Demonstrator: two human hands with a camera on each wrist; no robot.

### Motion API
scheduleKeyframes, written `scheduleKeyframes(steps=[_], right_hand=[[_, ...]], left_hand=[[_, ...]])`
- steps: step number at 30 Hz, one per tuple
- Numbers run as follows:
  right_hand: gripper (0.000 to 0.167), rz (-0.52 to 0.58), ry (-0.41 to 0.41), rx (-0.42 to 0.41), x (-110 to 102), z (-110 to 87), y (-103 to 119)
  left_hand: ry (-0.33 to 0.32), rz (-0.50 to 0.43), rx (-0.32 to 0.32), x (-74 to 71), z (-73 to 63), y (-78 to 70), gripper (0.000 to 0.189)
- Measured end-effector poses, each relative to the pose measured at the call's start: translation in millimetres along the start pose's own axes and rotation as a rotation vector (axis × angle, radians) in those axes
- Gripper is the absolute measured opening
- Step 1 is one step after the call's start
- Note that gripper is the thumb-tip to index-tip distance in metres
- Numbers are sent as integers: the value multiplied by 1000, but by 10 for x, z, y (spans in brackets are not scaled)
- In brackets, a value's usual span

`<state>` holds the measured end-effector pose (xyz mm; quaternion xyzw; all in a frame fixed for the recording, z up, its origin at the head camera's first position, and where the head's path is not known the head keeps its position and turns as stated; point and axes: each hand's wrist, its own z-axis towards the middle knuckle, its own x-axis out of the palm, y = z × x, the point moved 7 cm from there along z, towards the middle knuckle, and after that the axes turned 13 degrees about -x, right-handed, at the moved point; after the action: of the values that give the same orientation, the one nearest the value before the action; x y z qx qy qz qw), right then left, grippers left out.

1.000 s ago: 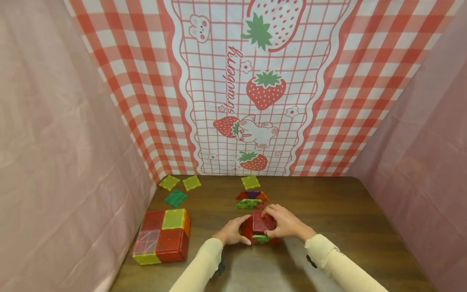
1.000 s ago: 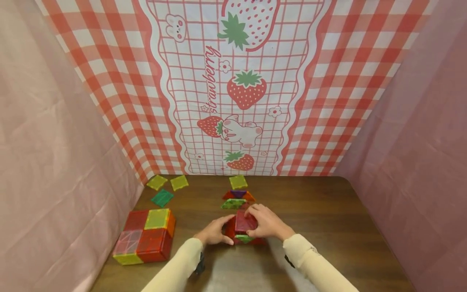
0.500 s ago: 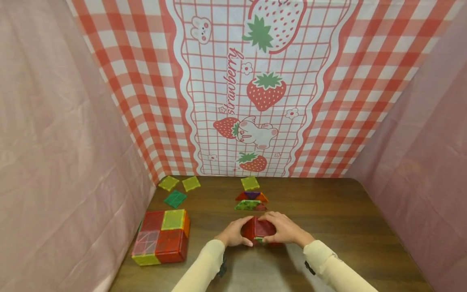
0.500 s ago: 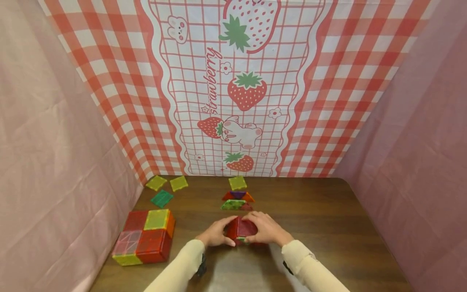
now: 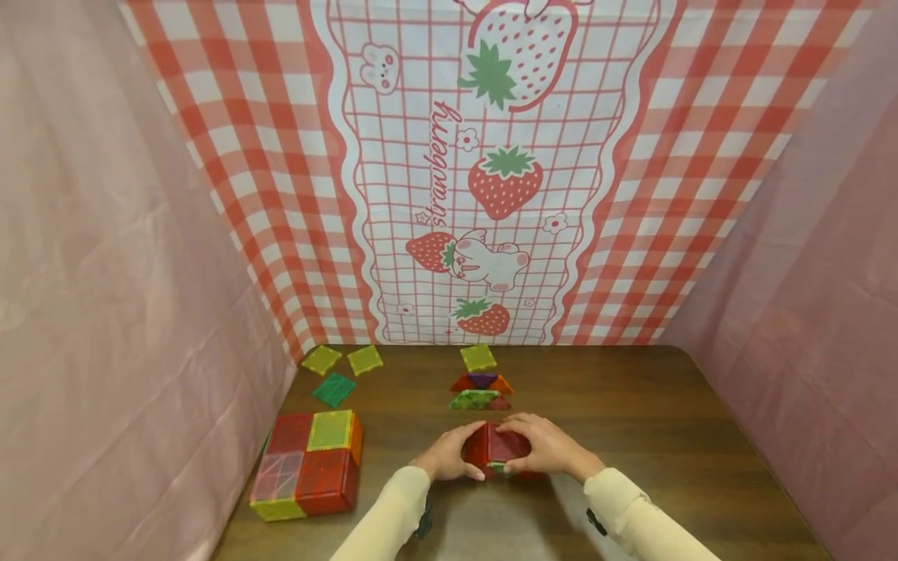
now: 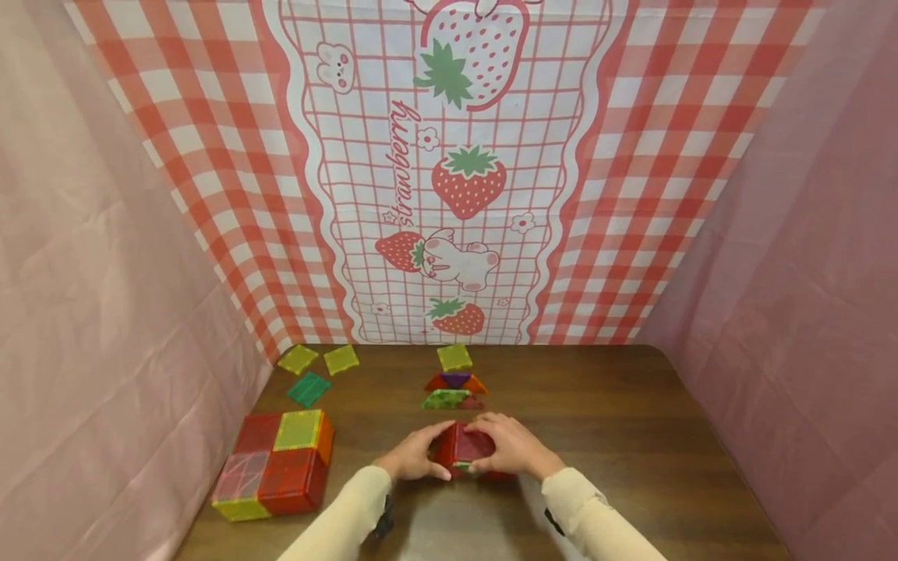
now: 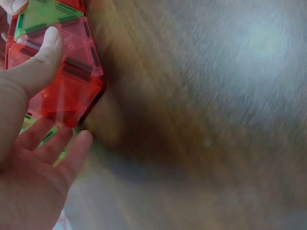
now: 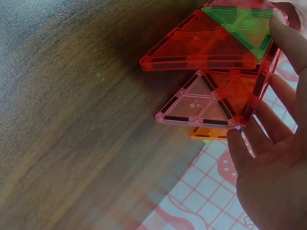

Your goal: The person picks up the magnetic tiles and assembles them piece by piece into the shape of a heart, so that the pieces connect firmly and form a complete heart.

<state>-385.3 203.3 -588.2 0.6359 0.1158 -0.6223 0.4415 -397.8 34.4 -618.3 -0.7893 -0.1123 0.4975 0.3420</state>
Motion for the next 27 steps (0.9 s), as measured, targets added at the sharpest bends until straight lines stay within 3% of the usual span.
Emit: scheduleKeyframes(steps=[4, 8, 12, 16, 19, 22, 27], right_hand=[[66, -16, -2, 2, -5, 11, -33], [67, -20, -1, 9, 16, 18, -39], [66, -31, -8, 17, 22, -3, -45], [66, -50, -32, 0, 1, -32, -33], [67, -55, -46, -15, 2, -46, -15], [69, -56, -56, -27, 20, -65, 20], [69, -57, -70, -51, 56, -129, 158]], left_hand=[[67, 74, -41, -111, 70, -1, 82], [109, 182, -87, -428, 169, 50, 63], [42, 251, -128, -916, 369, 121, 51], [-44, 289, -237, -1384, 544, 215, 49], [-113, 317, -280, -1658, 611, 301, 48], [-157, 325, -301, -1813, 625, 429, 49], [-159, 312, -379, -1831, 516, 775, 52]])
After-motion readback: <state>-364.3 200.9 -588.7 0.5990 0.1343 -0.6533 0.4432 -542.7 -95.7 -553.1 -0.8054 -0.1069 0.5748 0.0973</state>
